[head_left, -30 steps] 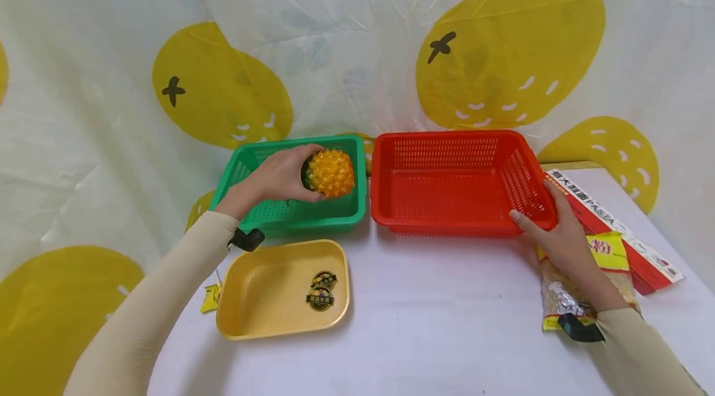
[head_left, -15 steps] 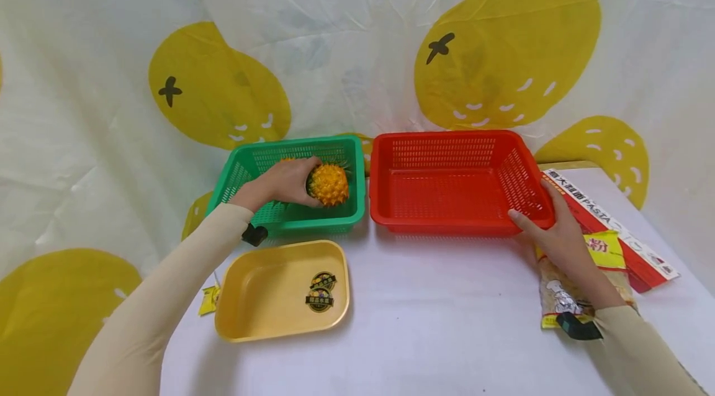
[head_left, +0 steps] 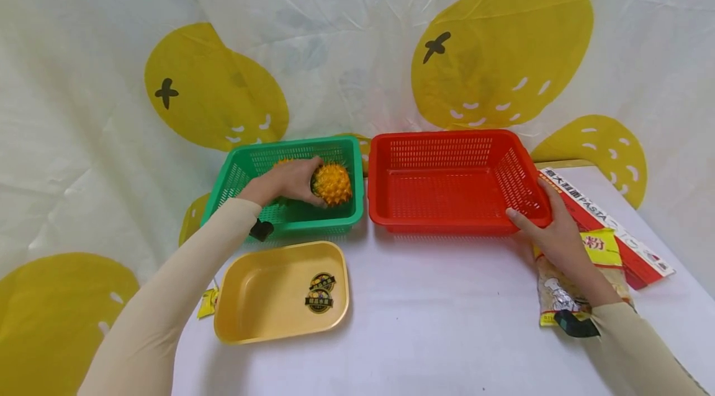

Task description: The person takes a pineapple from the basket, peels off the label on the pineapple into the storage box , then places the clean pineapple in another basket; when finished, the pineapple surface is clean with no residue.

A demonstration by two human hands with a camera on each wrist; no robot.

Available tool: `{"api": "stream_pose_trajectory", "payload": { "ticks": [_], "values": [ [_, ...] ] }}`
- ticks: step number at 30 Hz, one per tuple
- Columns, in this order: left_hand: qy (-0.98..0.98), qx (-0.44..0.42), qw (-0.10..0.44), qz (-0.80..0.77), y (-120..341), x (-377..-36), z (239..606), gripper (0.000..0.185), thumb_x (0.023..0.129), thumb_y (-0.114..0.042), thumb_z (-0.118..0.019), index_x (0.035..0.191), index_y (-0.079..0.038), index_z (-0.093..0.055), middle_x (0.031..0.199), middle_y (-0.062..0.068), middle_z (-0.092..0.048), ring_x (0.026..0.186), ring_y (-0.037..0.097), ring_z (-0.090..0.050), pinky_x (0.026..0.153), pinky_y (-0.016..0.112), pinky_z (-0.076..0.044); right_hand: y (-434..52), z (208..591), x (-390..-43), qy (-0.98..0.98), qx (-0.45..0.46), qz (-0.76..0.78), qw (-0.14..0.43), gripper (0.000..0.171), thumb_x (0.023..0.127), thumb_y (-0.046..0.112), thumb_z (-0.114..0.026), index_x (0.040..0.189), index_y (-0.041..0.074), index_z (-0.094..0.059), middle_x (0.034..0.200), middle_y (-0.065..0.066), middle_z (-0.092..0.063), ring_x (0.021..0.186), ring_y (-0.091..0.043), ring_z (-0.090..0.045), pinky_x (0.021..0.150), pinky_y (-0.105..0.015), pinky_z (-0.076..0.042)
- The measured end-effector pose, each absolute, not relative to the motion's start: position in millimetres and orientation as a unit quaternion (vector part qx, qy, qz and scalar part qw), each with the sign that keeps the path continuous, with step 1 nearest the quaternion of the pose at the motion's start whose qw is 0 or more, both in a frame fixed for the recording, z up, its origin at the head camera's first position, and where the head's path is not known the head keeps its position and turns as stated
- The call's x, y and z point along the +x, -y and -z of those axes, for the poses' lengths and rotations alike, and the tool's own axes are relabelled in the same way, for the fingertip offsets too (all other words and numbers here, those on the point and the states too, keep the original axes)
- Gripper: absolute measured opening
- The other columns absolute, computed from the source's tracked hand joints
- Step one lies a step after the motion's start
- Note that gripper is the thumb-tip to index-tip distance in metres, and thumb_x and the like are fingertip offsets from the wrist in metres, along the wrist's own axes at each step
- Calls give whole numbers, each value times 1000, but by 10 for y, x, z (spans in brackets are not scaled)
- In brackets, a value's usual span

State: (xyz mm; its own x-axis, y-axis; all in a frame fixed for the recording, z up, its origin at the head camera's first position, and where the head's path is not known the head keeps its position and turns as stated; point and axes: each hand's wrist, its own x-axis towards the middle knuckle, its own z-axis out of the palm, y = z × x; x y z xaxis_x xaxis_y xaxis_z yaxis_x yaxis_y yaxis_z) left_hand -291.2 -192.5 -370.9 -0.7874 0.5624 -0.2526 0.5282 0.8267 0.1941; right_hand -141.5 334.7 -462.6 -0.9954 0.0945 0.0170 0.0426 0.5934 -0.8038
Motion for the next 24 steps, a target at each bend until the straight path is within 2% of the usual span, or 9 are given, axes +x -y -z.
{"api": "stream_pose_trajectory", "payload": {
  "ticks": [3, 6, 11, 20, 24],
  "values": [
    [-941, 297, 157, -43, 1914, -2912, 3747, 98, 81, -53, -88, 150, -3, -42, 135, 17, -61, 118, 35, -62, 100, 54, -50, -3353, 4638, -1416, 892, -39, -450, 29, 106, 99, 50, -71, 171, 25, 2, 166, -29, -24, 141, -59, -30, 78, -42, -61],
    [-940, 304, 152, -23, 1907, -2903, 3793, 97, 81, -57, -88, 151, -6, -44, 135, 14, -63, 118, 34, -63, 99, 56, -49, -3357, 4648, -1416, 892, -41, -449, 30, 106, 99, 51, -72, 171, 26, 2, 166, -28, -24, 142, -58, -30, 82, -54, -60],
    [-939, 310, 150, 8, 1885, -2875, 3838, 99, 81, -61, -86, 151, -5, -44, 138, 15, -63, 123, 35, -61, 106, 64, -41, -3353, 4657, -1417, 891, -42, -451, 32, 106, 99, 51, -71, 171, 26, 3, 166, -29, -23, 141, -59, -30, 85, -63, -56],
    [-937, 312, 154, 43, 1835, -2873, 3856, 100, 81, -62, -86, 152, -6, -43, 135, 13, -64, 123, 33, -61, 109, 65, -37, -3349, 4662, -1420, 890, -47, -453, 30, 107, 99, 53, -71, 171, 28, 3, 167, -27, -22, 142, -58, -29, 86, -65, -55],
    [-937, 304, 166, 46, 1834, -2874, 3849, 102, 82, -61, -86, 156, -6, -41, 141, 13, -62, 128, 33, -59, 111, 65, -34, -3348, 4662, -1421, 887, -47, -458, 29, 108, 98, 56, -71, 171, 28, 3, 168, -26, -21, 143, -58, -28, 87, -64, -55]
  ]
}}
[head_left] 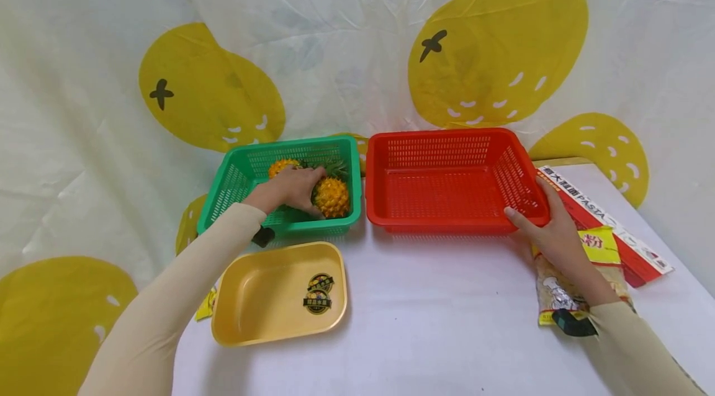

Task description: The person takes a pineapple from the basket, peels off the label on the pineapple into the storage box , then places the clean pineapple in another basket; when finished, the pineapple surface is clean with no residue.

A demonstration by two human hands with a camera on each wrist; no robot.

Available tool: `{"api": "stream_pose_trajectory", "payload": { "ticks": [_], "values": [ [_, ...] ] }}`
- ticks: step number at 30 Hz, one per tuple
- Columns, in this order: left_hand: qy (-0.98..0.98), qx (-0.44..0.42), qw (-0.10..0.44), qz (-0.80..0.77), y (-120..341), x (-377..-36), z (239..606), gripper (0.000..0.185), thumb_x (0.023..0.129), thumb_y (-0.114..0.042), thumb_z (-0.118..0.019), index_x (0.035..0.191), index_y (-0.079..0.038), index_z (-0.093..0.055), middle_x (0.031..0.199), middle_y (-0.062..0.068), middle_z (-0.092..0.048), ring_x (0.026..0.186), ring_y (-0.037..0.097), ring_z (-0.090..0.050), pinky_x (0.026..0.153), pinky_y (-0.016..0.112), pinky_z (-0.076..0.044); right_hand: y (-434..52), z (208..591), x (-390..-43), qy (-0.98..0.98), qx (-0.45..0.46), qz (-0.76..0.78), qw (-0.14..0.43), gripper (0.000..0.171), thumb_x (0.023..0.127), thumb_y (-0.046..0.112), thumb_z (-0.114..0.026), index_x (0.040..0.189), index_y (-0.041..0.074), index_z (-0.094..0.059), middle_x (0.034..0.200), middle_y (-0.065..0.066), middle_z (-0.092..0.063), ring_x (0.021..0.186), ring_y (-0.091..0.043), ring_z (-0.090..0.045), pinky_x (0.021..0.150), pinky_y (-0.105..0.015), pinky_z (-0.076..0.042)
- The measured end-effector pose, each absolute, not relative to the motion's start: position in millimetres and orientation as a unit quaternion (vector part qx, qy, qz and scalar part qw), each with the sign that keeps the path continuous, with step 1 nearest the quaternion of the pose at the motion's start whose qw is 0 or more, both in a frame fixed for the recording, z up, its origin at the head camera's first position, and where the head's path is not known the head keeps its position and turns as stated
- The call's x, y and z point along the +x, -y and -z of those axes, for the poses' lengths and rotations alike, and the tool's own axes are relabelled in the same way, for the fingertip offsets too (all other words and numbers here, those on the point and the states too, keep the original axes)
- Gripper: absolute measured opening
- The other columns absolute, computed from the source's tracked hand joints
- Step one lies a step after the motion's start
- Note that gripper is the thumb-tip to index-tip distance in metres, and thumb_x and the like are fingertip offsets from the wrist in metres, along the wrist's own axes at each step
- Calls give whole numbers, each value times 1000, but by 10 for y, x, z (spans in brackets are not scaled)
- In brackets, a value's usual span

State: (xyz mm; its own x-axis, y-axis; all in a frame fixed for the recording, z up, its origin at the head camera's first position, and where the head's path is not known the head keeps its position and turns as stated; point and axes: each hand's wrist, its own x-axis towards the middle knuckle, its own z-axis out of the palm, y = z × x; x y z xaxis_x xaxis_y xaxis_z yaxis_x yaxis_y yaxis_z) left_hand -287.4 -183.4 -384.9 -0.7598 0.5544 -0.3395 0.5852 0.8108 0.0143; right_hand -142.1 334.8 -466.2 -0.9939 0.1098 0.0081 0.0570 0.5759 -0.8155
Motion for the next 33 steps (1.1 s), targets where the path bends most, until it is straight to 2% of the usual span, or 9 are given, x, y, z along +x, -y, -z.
{"api": "stream_pose_trajectory", "payload": {
  "ticks": [6, 17, 22, 25, 30, 32, 33],
  "values": [
    [-935, 304, 183, 12, 1870, -2860, 3831, 96, 82, -52, -90, 153, -6, -44, 143, 16, -60, 131, 37, -57, 114, 66, -32, -3368, 4664, -1408, 888, -47, -457, 28, 108, 97, 57, -71, 171, 28, 3, 167, -27, -22, 142, -59, -28, 82, -56, -60],
    [-928, 327, 178, -4, 1911, -2824, 3817, 96, 83, -50, -90, 156, -6, -44, 147, 19, -57, 129, 40, -58, 109, 57, -43, -3390, 4678, -1420, 890, -52, -451, 29, 107, 99, 54, -70, 171, 28, 3, 167, -29, -22, 142, -58, -29, 88, -67, -54],
    [-924, 342, 172, 5, 1938, -2782, 3795, 95, 85, -46, -89, 157, -5, -43, 145, 21, -58, 126, 41, -59, 107, 57, -45, -3367, 4679, -1421, 889, -52, -453, 27, 106, 99, 54, -70, 171, 28, 3, 166, -29, -23, 142, -58, -29, 88, -65, -55],
    [-925, 340, 170, -7, 1954, -2752, 3775, 96, 86, -45, -89, 158, -3, -42, 149, 21, -55, 130, 42, -57, 109, 57, -43, -3352, 4675, -1412, 889, -49, -454, 30, 105, 100, 53, -70, 171, 28, 2, 167, -27, -22, 143, -58, -27, 86, -62, -57],
    [-934, 315, 169, -21, 1971, -2658, 3674, 94, 88, -48, -86, 160, -5, -42, 152, 22, -51, 133, 41, -54, 109, 58, -43, -3327, 4670, -1373, 897, -44, -434, 74, 101, 99, 47, -73, 172, 25, -8, 167, -21, -22, 146, -50, -25, 83, -38, -58],
    [-939, 302, 164, -28, 1964, -2615, 3615, 93, 91, -49, -83, 161, -6, -39, 153, 22, -49, 133, 42, -53, 108, 59, -44, -3330, 4655, -1348, 902, -44, -419, 98, 101, 97, 45, -76, 171, 25, -11, 167, -18, -21, 147, -46, -25, 86, -42, -58],
    [-941, 298, 158, -34, 1959, -2593, 3587, 92, 93, -48, -82, 162, -7, -38, 155, 23, -47, 134, 42, -53, 108, 60, -43, -3338, 4641, -1337, 903, -43, -415, 107, 101, 97, 45, -76, 171, 26, -11, 169, -16, -20, 149, -45, -24, 88, -50, -58]
  ]
}}
